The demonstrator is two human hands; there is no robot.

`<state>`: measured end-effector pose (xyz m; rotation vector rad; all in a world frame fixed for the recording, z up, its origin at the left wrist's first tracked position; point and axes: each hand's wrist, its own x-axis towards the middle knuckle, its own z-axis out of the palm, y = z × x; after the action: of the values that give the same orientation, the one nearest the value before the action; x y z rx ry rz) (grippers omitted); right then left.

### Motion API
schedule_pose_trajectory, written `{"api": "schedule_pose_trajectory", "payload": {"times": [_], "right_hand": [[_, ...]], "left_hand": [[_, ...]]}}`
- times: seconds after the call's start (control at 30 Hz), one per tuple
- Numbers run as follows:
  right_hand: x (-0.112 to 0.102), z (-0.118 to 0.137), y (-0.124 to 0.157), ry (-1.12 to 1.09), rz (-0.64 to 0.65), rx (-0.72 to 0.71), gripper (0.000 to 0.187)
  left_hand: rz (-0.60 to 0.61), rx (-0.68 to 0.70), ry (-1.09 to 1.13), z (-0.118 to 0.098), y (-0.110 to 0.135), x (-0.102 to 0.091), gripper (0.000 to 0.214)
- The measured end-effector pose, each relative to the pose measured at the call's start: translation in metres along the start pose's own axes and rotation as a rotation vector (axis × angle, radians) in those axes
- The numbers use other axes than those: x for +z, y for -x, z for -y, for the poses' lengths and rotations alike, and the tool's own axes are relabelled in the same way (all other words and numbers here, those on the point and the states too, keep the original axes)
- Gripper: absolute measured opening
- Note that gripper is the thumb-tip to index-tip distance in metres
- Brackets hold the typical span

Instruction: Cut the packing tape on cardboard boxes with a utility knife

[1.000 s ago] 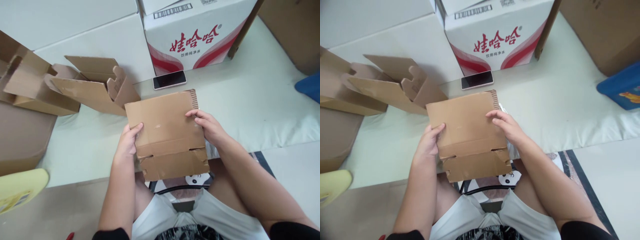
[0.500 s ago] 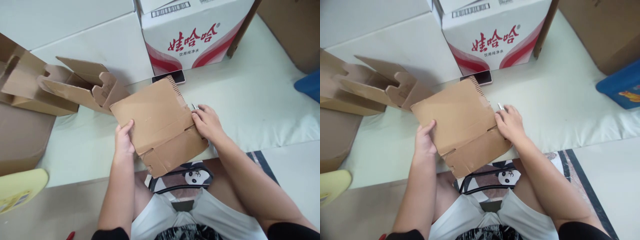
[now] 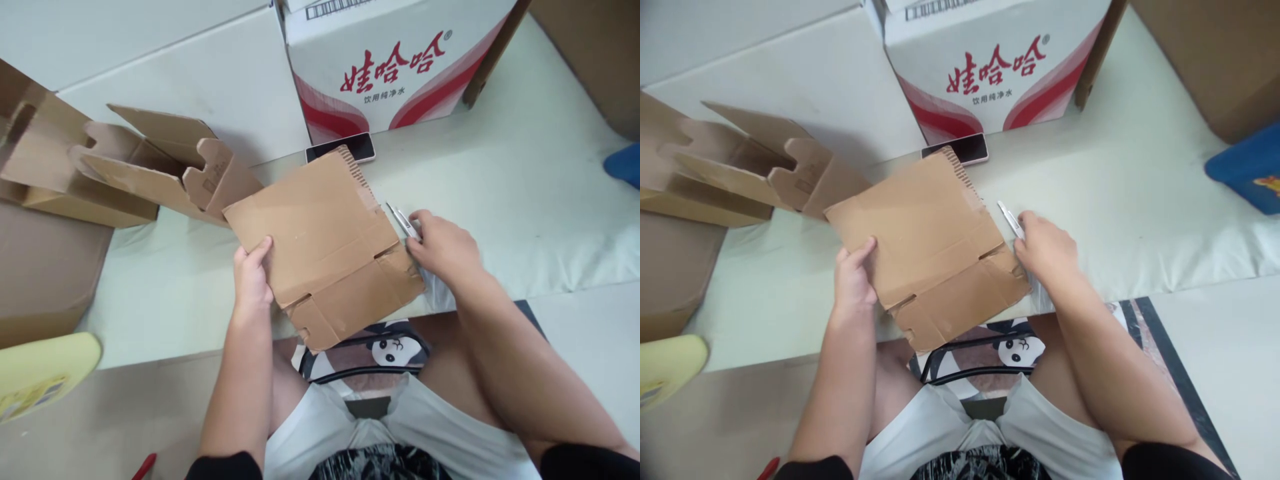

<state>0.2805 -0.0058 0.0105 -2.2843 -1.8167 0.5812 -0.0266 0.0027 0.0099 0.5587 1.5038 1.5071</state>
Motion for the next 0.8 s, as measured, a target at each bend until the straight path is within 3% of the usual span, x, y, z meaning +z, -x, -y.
{"api": "schedule_pose_trajectory", "payload": {"times": [0.1,0.17,0.27,0.33,0.4,0.5,0.63,0.8], "right_hand": [[-0.006,0.005,0.001,-0.29,-0.195,0.028,0.024],[-0.013,0.01,0.007,-0.669,-0.237,-0.002,0.015],[-0.02,0.017,0.016,-1.263,0.055,-0.066,0.013],[-0.02,0.019,0.018,-1.465,0.28,-0.103,0.017],[-0.018,0.02,0.017,-1.538,0.367,-0.115,0.026],[-0.01,0.019,0.013,-1.565,0.291,-0.078,0.036],[-0.002,0.021,0.017,-1.478,0.193,-0.114,0.02],[-0.002,0.034,0.027,-1.459,0.171,-0.125,0.039]], "left_hand": [[0.024,-0.017,-0.017,0.001,0.0,0.0,0.04],[0.036,-0.022,-0.031,0.002,0.002,0.001,0.04],[0.042,-0.039,-0.05,0.005,0.006,0.003,0.044],[0.057,-0.049,-0.052,0.007,0.008,0.006,0.047],[0.075,-0.05,-0.042,0.007,0.01,0.009,0.049],[0.093,-0.046,-0.031,0.007,0.009,0.013,0.047],[0.147,-0.067,-0.036,0.013,0.008,0.016,0.044],[0.237,-0.12,-0.079,0.027,0.018,0.022,0.046]]}}
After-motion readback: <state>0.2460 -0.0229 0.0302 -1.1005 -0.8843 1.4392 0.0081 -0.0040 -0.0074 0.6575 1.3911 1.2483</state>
